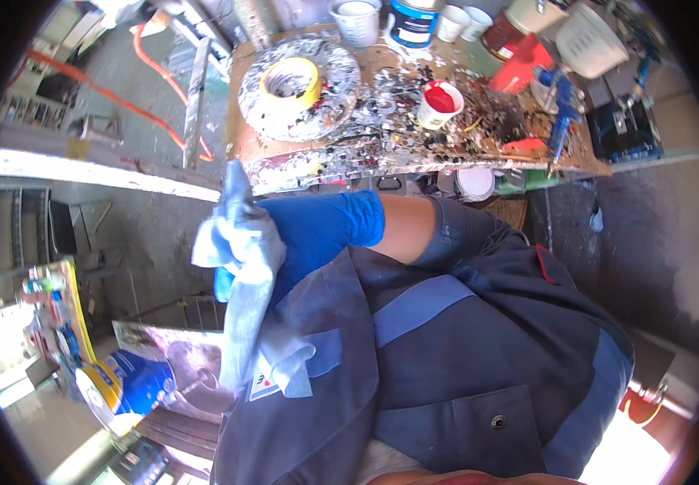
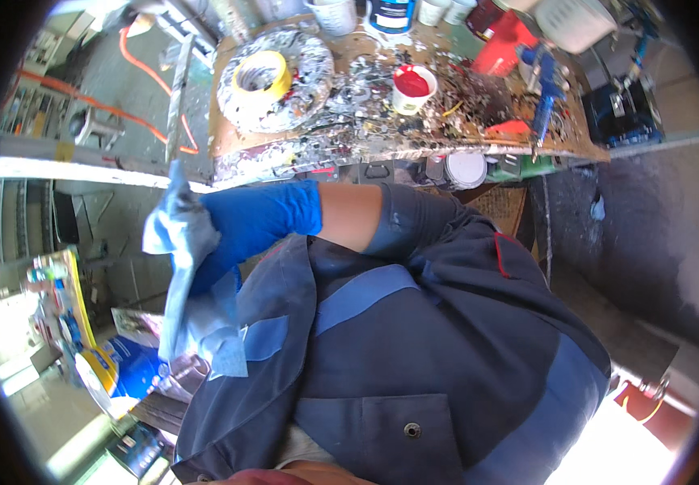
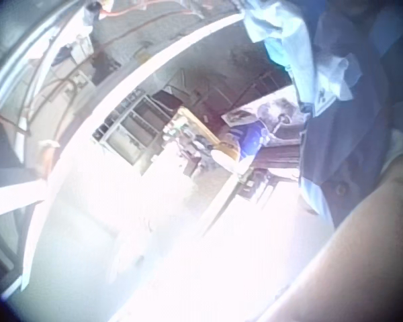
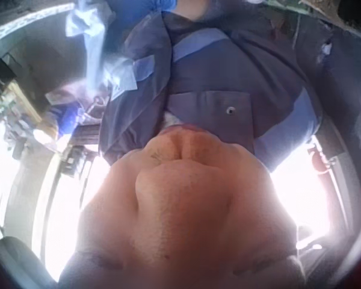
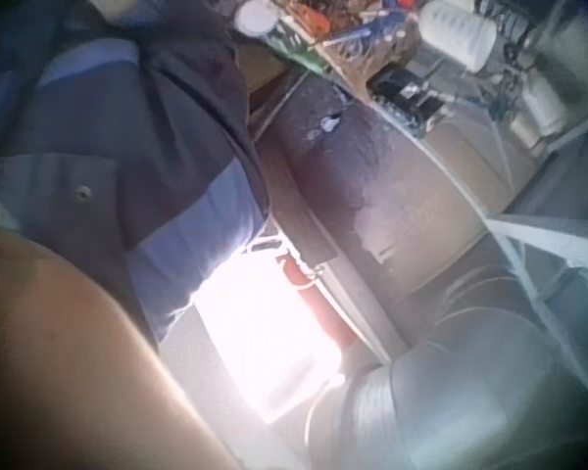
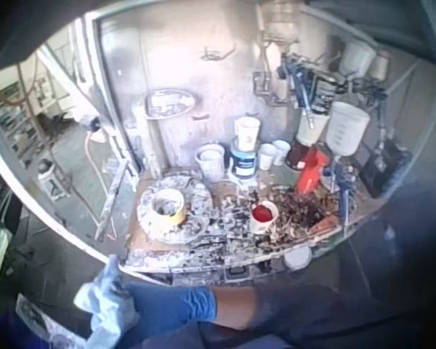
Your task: The person pours a white liquid from a can into a small cup, then uses a yellow measuring tape to measure a distance. They handle a black pouch and a spray gun, then wipe a metal strip with a cloth. The person stirs red paint in a cup with a stick and pours it into a spray gun container.
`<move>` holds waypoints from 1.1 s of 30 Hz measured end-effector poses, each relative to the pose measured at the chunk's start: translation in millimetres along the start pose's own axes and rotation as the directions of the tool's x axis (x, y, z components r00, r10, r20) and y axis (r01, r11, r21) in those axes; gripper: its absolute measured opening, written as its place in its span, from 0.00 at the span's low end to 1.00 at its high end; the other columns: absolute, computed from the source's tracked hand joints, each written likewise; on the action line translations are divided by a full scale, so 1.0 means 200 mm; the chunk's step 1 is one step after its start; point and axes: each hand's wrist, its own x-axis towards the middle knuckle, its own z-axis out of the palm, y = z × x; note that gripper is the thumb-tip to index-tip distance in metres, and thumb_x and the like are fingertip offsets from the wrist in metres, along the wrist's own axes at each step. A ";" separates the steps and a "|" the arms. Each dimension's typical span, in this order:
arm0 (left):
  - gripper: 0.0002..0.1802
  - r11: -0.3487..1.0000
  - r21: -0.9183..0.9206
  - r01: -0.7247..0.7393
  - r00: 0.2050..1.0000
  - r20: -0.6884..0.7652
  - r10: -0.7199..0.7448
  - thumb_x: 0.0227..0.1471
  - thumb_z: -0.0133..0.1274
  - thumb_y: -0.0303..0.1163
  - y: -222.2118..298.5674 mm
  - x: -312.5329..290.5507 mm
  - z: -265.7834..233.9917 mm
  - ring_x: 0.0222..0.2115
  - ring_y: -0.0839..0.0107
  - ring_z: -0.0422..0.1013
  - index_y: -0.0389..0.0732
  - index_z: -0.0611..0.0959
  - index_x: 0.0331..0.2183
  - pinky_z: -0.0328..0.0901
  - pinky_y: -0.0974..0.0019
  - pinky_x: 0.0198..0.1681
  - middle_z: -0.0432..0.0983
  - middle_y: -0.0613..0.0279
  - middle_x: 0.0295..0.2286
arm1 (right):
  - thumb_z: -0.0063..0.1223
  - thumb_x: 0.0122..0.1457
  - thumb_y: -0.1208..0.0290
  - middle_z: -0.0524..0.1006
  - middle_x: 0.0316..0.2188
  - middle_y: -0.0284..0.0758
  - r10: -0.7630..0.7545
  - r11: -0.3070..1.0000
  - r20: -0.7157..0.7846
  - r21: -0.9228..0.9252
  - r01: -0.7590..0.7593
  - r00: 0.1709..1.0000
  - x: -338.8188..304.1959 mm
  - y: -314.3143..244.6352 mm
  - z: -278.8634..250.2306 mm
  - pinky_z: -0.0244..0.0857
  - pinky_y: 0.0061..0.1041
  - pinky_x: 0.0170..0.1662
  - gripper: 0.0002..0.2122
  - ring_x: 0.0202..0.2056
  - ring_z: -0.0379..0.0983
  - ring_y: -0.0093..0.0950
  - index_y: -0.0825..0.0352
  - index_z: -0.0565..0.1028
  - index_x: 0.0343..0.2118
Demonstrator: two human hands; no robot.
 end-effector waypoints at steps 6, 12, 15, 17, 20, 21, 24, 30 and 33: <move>0.13 0.990 -0.123 -0.068 0.966 0.239 0.096 0.59 0.48 0.24 -0.13 0.21 0.06 0.39 0.64 0.76 0.37 0.80 0.45 0.67 0.66 0.45 0.81 0.51 0.37 | 0.61 0.57 0.63 0.73 0.38 0.29 0.192 0.976 -0.473 0.002 -0.218 0.860 -0.21 0.00 -0.14 0.67 0.22 0.35 0.15 0.35 0.69 0.18 0.62 0.73 0.44; 0.12 0.839 -0.383 0.386 0.689 0.725 0.014 0.57 0.48 0.20 0.11 0.35 -0.07 0.42 0.72 0.73 0.37 0.82 0.42 0.64 0.68 0.49 0.81 0.56 0.40 | 0.55 0.60 0.69 0.79 0.38 0.34 -0.202 0.799 -0.857 -0.424 -0.425 0.475 -0.30 -0.07 -0.31 0.70 0.23 0.42 0.13 0.39 0.74 0.19 0.70 0.76 0.46; 0.13 0.863 -0.306 0.402 0.511 0.857 0.066 0.57 0.44 0.18 0.33 0.41 -0.24 0.42 0.74 0.72 0.35 0.82 0.41 0.63 0.70 0.51 0.81 0.60 0.38 | 0.60 0.55 0.67 0.82 0.35 0.38 -0.330 0.243 -0.702 -0.710 -0.661 0.632 -0.38 -0.19 -0.41 0.72 0.27 0.40 0.15 0.36 0.80 0.29 0.66 0.79 0.44; 0.13 0.838 -0.260 0.480 0.446 0.895 0.022 0.58 0.44 0.19 0.44 0.48 -0.34 0.41 0.75 0.72 0.35 0.82 0.41 0.63 0.70 0.50 0.81 0.60 0.38 | 0.63 0.52 0.65 0.81 0.34 0.40 -0.473 0.005 -0.567 -0.767 -0.642 0.674 -0.39 -0.29 -0.47 0.72 0.28 0.38 0.15 0.34 0.80 0.32 0.66 0.79 0.40; 0.14 0.863 -0.215 0.456 0.467 0.884 -0.026 0.58 0.44 0.19 0.52 0.53 -0.48 0.41 0.75 0.72 0.36 0.84 0.39 0.64 0.70 0.49 0.81 0.60 0.38 | 0.64 0.50 0.65 0.80 0.32 0.41 -0.754 -0.032 -0.437 -0.721 -0.692 0.490 -0.42 -0.61 -0.64 0.72 0.28 0.35 0.15 0.31 0.78 0.32 0.68 0.78 0.36; 0.14 0.879 -0.208 0.429 0.500 0.865 -0.039 0.58 0.44 0.19 0.53 0.54 -0.50 0.39 0.76 0.73 0.37 0.84 0.39 0.65 0.70 0.47 0.81 0.60 0.36 | 0.58 0.55 0.68 0.80 0.34 0.38 -0.709 0.137 -0.569 -0.690 -0.711 0.415 -0.46 -0.69 -0.71 0.71 0.26 0.35 0.13 0.32 0.77 0.28 0.70 0.76 0.41; 0.15 0.924 -0.195 0.329 0.612 0.789 -0.051 0.57 0.44 0.20 0.52 0.55 -0.56 0.33 0.76 0.73 0.39 0.85 0.38 0.67 0.69 0.40 0.82 0.62 0.32 | 0.59 0.56 0.66 0.79 0.35 0.38 -0.636 -0.247 -0.656 -0.326 -0.913 0.406 -0.52 -0.84 -0.99 0.70 0.23 0.36 0.18 0.33 0.76 0.26 0.69 0.73 0.46; 0.12 0.985 0.066 0.157 0.737 0.656 -0.161 0.53 0.51 0.28 0.51 0.57 -0.61 0.19 0.71 0.70 0.48 0.85 0.38 0.63 0.65 0.25 0.75 0.50 0.21 | 0.65 0.50 0.57 0.78 0.42 0.47 -0.223 -0.014 -0.897 -0.387 -0.922 0.381 -0.68 -0.72 -1.31 0.73 0.33 0.41 0.38 0.40 0.77 0.35 0.63 0.60 0.62; 0.12 0.977 0.199 0.079 0.762 0.620 -0.188 0.51 0.51 0.32 0.59 0.59 -0.65 0.23 0.57 0.74 0.50 0.85 0.38 0.66 0.60 0.27 0.76 0.47 0.23 | 0.58 0.58 0.58 0.80 0.39 0.42 -0.533 -0.223 -0.596 -0.585 -0.780 0.600 -0.54 -0.74 -1.02 0.72 0.28 0.41 0.21 0.37 0.78 0.31 0.63 0.75 0.52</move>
